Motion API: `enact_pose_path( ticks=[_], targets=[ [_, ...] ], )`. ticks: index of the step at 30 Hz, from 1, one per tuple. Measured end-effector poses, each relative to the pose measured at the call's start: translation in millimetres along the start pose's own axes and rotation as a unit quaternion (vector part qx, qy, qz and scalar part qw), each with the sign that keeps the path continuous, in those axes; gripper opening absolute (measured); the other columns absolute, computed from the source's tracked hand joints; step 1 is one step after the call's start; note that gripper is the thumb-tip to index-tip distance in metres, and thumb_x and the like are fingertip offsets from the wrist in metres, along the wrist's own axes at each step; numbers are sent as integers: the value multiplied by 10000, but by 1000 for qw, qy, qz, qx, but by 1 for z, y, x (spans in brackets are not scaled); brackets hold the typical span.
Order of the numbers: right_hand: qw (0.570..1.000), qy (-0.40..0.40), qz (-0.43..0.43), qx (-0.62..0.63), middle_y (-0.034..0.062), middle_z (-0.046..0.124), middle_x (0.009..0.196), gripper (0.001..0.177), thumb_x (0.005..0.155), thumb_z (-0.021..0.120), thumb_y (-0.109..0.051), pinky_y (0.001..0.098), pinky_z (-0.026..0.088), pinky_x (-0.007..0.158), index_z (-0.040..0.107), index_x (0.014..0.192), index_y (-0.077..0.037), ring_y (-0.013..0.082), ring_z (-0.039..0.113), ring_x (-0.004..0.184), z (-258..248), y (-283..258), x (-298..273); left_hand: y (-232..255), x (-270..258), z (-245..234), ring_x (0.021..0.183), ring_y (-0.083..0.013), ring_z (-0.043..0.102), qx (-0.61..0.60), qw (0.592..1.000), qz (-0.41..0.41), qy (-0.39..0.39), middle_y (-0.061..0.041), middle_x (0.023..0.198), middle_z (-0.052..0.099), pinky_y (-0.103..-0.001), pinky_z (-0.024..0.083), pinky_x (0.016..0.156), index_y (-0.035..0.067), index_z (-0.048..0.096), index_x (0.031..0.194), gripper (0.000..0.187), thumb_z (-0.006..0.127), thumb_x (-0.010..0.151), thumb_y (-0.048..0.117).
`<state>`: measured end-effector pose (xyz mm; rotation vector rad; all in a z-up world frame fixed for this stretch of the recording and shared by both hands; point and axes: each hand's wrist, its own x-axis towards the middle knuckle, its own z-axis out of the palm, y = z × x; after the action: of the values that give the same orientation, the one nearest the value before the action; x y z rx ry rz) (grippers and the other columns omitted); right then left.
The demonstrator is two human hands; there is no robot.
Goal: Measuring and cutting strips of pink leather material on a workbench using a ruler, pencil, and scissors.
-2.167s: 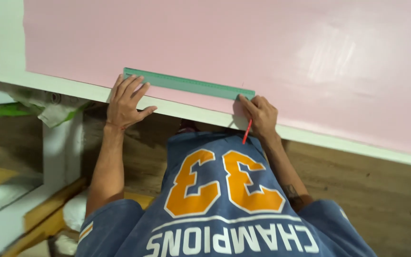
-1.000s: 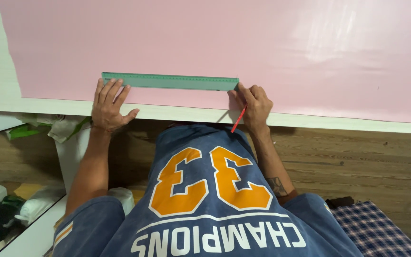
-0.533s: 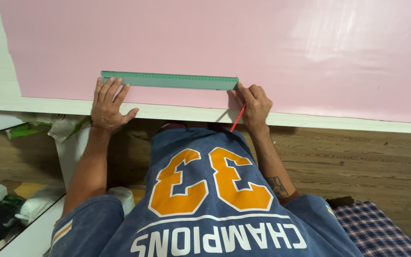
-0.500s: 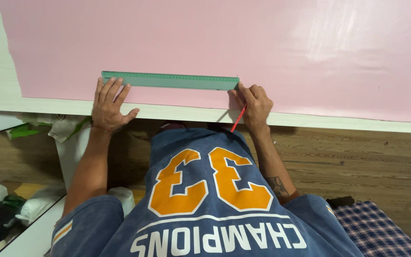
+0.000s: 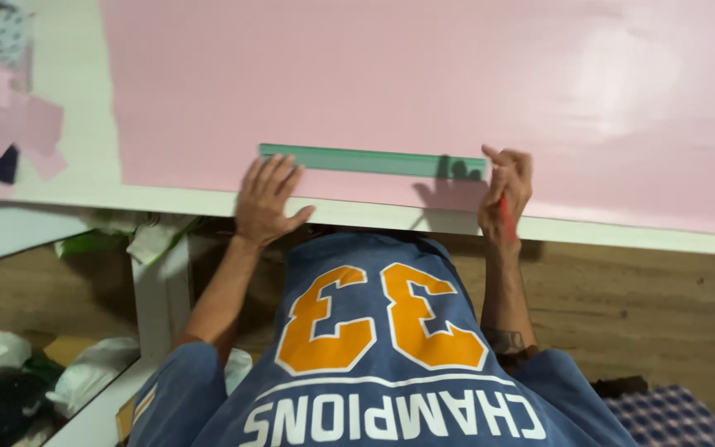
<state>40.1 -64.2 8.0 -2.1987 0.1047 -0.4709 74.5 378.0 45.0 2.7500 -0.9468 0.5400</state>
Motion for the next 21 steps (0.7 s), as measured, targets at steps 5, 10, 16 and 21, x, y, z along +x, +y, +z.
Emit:
enact_pose_path(
  ticks=[5, 10, 16, 21],
  targets=[
    [936, -99, 123, 316, 90, 511, 823, 194, 1100, 525, -226, 284, 489, 523, 509, 1064, -36, 180, 568, 651, 73, -132, 60, -4, -3, -8, 1410, -325, 553, -41, 999, -18, -22, -131, 1476, 624, -530, 347, 1254, 126, 682, 1403, 690, 636, 955, 649],
    [864, -280, 11, 419, 161, 641, 951, 203, 895, 876, -86, 325, 577, 669, 701, 936, 8, 214, 662, 798, 184, -186, 81, -9, -7, -17, 1403, -333, 552, -64, 997, -22, -22, -139, 1429, 642, -562, 320, 1261, 124, 694, 1356, 694, 617, 955, 685],
    [862, -390, 15, 324, 37, 681, 757, 193, 838, 878, -92, 233, 484, 620, 696, 896, -72, 105, 632, 701, 249, -187, 88, -11, -19, -4, 1380, -311, 565, -78, 996, -36, -16, -115, 1415, 639, -559, 331, 1254, 157, 667, 1392, 765, 583, 910, 745],
    [867, -409, 16, 285, 52, 658, 717, 196, 848, 873, -91, 233, 463, 598, 681, 871, -56, 105, 606, 672, 251, -189, 86, -10, -22, 4, 1377, -306, 561, -99, 994, -52, -3, -107, 1384, 652, -578, 312, 1252, 156, 697, 1335, 771, 576, 895, 777]
  ],
)
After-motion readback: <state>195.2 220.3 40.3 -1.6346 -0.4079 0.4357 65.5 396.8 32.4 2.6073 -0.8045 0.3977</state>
